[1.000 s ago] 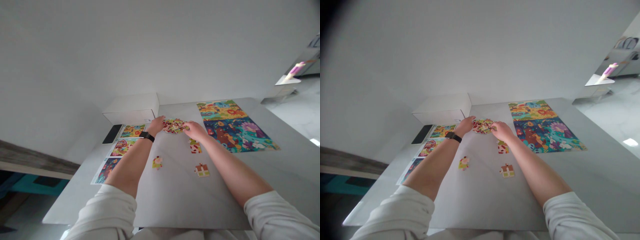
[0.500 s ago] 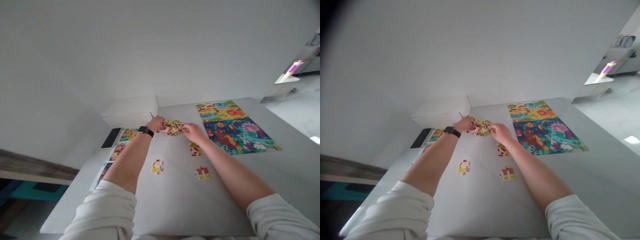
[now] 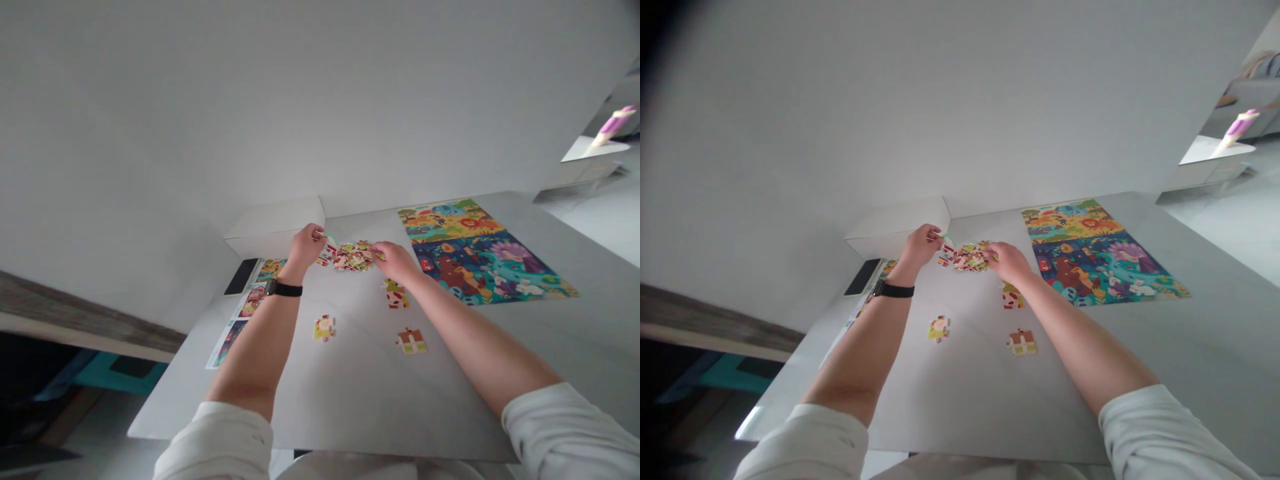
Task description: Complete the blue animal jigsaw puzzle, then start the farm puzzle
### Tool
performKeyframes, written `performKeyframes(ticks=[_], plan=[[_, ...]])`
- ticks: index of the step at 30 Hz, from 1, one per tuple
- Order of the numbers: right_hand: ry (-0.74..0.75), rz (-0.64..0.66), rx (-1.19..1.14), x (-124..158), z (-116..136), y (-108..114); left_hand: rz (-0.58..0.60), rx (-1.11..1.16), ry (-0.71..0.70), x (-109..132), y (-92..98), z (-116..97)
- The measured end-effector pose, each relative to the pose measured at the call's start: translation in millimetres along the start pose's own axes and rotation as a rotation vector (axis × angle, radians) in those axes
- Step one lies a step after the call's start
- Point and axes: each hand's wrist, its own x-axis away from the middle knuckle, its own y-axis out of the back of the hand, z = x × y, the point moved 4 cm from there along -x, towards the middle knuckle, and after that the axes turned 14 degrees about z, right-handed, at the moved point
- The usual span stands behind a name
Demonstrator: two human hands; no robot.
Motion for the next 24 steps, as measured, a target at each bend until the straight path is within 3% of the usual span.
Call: performKeyframes(ticks=[4,9,13,18,24], plan=[[0.094,-0.037,-0.088,3.2,5.3,6.7,0.051,0.425,-0.015,33.5,-14.5,-4.8],[0.193,-0.03,-0.24,16.5,21.6,27.3,0.073,0.685,-0.11,66.0,-29.6,-25.2],[0.207,0.026,-0.392,32.5,34.1,39.9,0.06,0.773,-0.179,82.5,-34.5,-44.8],[0.141,0.122,-0.602,41.1,43.1,37.5,0.117,0.785,-0.218,91.7,-43.2,-61.2],[0.074,0.069,-0.735,36.3,36.1,34.3,0.221,0.743,-0.223,89.2,-44.4,-62.8]])
